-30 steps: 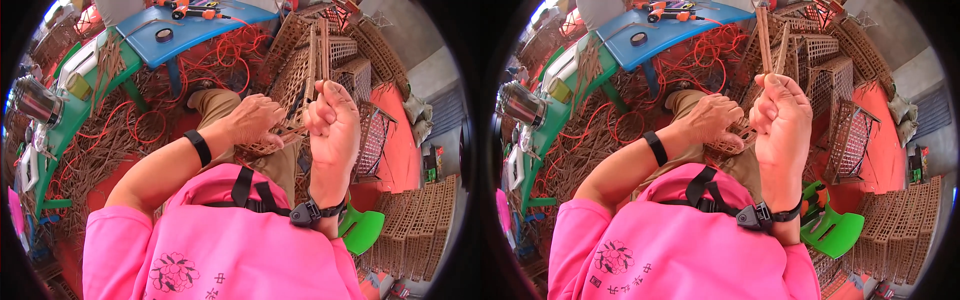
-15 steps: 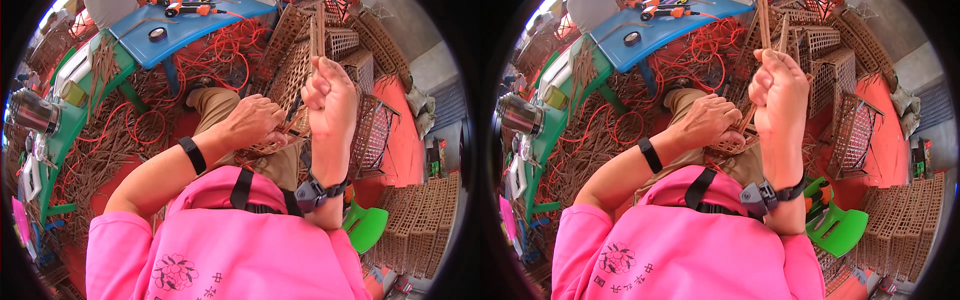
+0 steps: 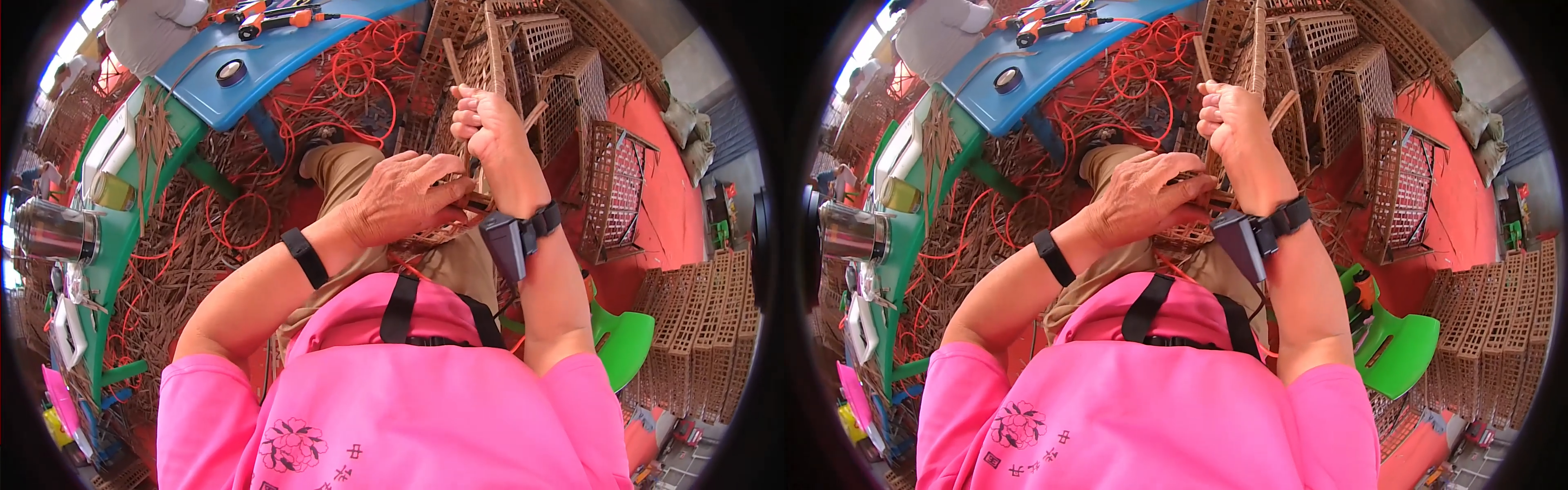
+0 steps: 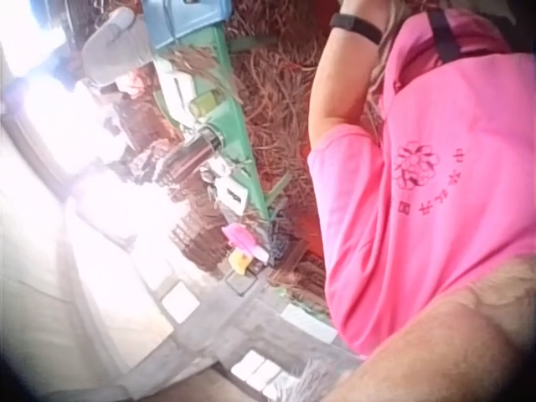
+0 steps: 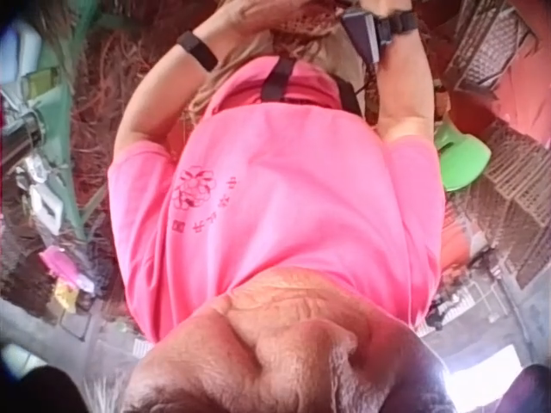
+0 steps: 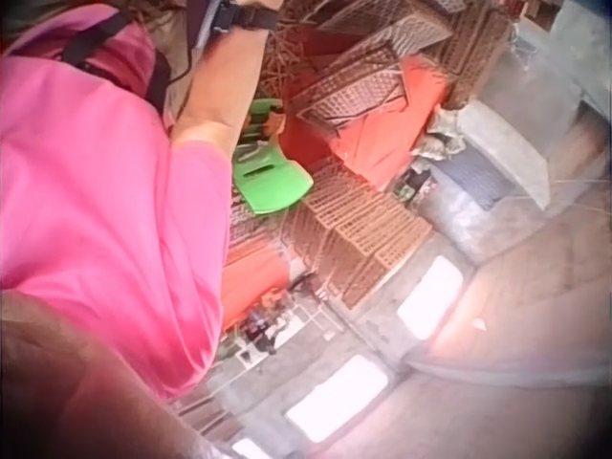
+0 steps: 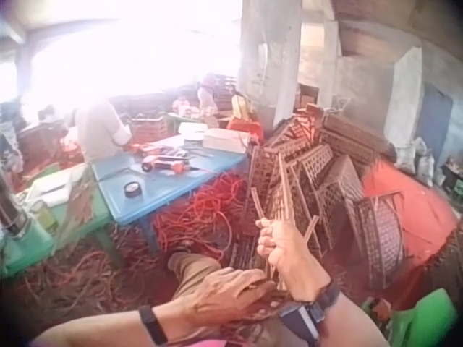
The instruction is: Weave and secure strips of material onto a furniture frame using a nail gun and cutting tools.
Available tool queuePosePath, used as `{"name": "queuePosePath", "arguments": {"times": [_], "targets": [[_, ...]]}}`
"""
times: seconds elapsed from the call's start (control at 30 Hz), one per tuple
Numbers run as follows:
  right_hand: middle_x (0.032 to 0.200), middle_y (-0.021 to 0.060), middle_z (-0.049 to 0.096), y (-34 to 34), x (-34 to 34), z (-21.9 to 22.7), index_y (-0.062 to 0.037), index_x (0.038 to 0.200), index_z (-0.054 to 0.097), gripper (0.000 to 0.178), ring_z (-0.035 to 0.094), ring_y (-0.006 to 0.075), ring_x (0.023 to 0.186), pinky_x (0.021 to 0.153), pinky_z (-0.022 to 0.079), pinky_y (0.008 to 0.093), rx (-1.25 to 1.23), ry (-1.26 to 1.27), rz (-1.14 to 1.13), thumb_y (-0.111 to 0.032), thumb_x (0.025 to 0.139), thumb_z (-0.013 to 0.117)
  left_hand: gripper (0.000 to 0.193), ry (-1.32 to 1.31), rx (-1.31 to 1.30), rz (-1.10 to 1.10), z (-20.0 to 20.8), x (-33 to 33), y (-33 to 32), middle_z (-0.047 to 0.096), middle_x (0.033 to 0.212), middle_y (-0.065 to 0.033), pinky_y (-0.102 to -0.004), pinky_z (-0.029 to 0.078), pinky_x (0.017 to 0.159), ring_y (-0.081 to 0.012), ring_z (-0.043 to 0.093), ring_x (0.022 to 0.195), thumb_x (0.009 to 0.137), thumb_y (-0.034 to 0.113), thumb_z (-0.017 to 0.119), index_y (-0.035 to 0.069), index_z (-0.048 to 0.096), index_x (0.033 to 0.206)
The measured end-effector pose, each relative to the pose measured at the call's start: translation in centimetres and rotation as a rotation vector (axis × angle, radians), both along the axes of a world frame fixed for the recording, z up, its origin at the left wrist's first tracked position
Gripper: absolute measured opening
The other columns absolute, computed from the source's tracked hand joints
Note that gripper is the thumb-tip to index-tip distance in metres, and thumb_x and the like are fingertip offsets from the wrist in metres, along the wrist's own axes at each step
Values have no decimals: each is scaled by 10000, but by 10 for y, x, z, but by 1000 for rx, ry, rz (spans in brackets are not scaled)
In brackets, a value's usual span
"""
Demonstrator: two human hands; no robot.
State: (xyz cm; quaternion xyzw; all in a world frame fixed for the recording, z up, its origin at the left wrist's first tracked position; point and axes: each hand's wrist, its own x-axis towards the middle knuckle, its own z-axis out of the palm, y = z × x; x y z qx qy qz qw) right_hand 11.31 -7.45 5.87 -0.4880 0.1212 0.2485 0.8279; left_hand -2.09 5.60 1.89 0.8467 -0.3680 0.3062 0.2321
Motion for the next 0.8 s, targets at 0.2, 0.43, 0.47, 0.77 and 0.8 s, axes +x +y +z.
{"name": "queuePosePath", "arguments": {"times": [0.2, 0.43, 0.47, 0.77, 0.8], "targets": [[653, -47, 467, 3, -4, -1, -29, 1045, 561, 140, 386, 69, 495, 465, 321, 247, -101, -46, 128, -160, 1006, 527, 386, 76, -37, 17, 5, -1, -3, 648, 1025, -32, -349, 485, 787, -216, 637, 889, 697, 283, 795, 102, 679, 1017], [899, 73, 684, -14, -40, 29, 27, 1179, 616, 334, 637, 127, 804, 747, 508, 255, -722, -1384, -474, -169, 914, 672, 309, 263, -31, -32, 24, 2, -6, 679, 877, -54, -372, 418, 848, -239, 636, 876, 710, 207, 782, 78, 674, 970], [909, 66, 683, -19, -61, 44, 39, 1184, 615, 340, 625, 105, 823, 759, 493, 235, -518, -1432, -487, -156, 912, 675, 302, 311, -61, -66, 27, 3, -3, 679, 863, -70, -384, 426, 836, -257, 638, 876, 713, 193, 780, 73, 675, 969], [876, 102, 707, -88, -166, -7, 12, 1044, 695, 185, 669, 159, 772, 690, 515, 283, -761, -848, 359, -104, 918, 626, 390, 751, -36, -163, 33, 25, -2, 694, 911, -144, -386, 506, 747, -321, 661, 864, 728, 182, 781, 43, 614, 1051], [896, 146, 716, -90, -169, -15, 9, 1048, 693, 188, 699, 203, 808, 701, 525, 315, -891, -864, 329, -100, 913, 621, 429, 824, -87, -212, 36, 27, -2, 695, 938, -143, -371, 509, 779, -290, 671, 882, 732, 184, 782, 46, 600, 1096]]}}
